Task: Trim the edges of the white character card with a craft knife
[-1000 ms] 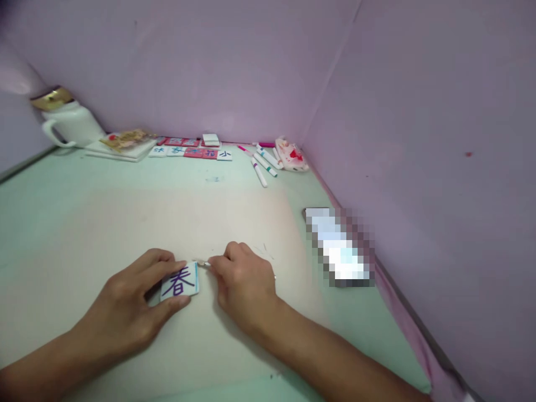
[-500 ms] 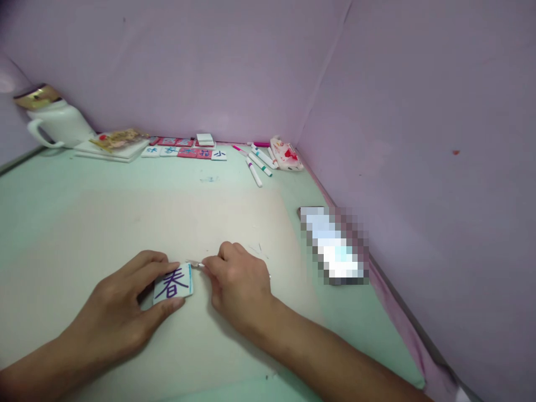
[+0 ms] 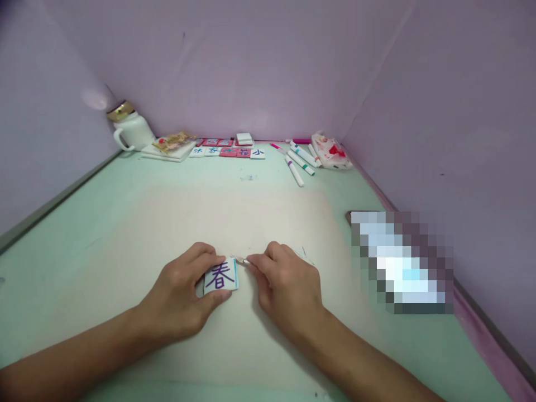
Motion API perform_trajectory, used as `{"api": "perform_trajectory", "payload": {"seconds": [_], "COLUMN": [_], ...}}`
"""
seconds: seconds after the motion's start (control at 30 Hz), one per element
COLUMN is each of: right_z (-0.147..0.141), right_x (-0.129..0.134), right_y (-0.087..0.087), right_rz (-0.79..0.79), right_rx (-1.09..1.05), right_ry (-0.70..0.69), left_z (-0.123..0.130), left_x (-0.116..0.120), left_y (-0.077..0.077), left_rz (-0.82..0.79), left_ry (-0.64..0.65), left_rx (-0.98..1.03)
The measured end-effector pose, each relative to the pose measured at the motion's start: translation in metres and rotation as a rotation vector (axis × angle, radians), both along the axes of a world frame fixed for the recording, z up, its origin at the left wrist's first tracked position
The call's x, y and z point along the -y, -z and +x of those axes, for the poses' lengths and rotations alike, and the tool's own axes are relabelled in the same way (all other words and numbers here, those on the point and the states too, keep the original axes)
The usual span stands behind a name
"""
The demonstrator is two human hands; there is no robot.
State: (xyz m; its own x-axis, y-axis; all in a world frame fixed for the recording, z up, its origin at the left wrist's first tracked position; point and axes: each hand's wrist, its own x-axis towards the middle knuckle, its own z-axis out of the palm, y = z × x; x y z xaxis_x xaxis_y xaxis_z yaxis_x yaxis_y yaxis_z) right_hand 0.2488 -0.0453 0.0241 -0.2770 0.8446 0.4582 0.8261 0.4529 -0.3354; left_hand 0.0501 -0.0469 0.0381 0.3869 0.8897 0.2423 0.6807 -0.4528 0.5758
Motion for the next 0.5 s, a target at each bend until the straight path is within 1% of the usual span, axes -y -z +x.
{"api": "perform_trajectory", "payload": {"seconds": [0.17,0.5], "right_z": [0.0002,0.0000], "right_x": [-0.0004,-0.0008], "right_y": [0.0007,-0.0001], "right_rz": [0.034,0.016], "right_rx": [0.017,0.001], "right_ry": [0.002,-0.003], "left_z": [0.0003,0.0002], "left_x": [-0.0007,0.0008], "left_y": [0.0007,0.0001], "left_rz": [-0.012,-0.022], "left_ry": [-0.003,-0.001], "left_rx": [0.008,0.015]}}
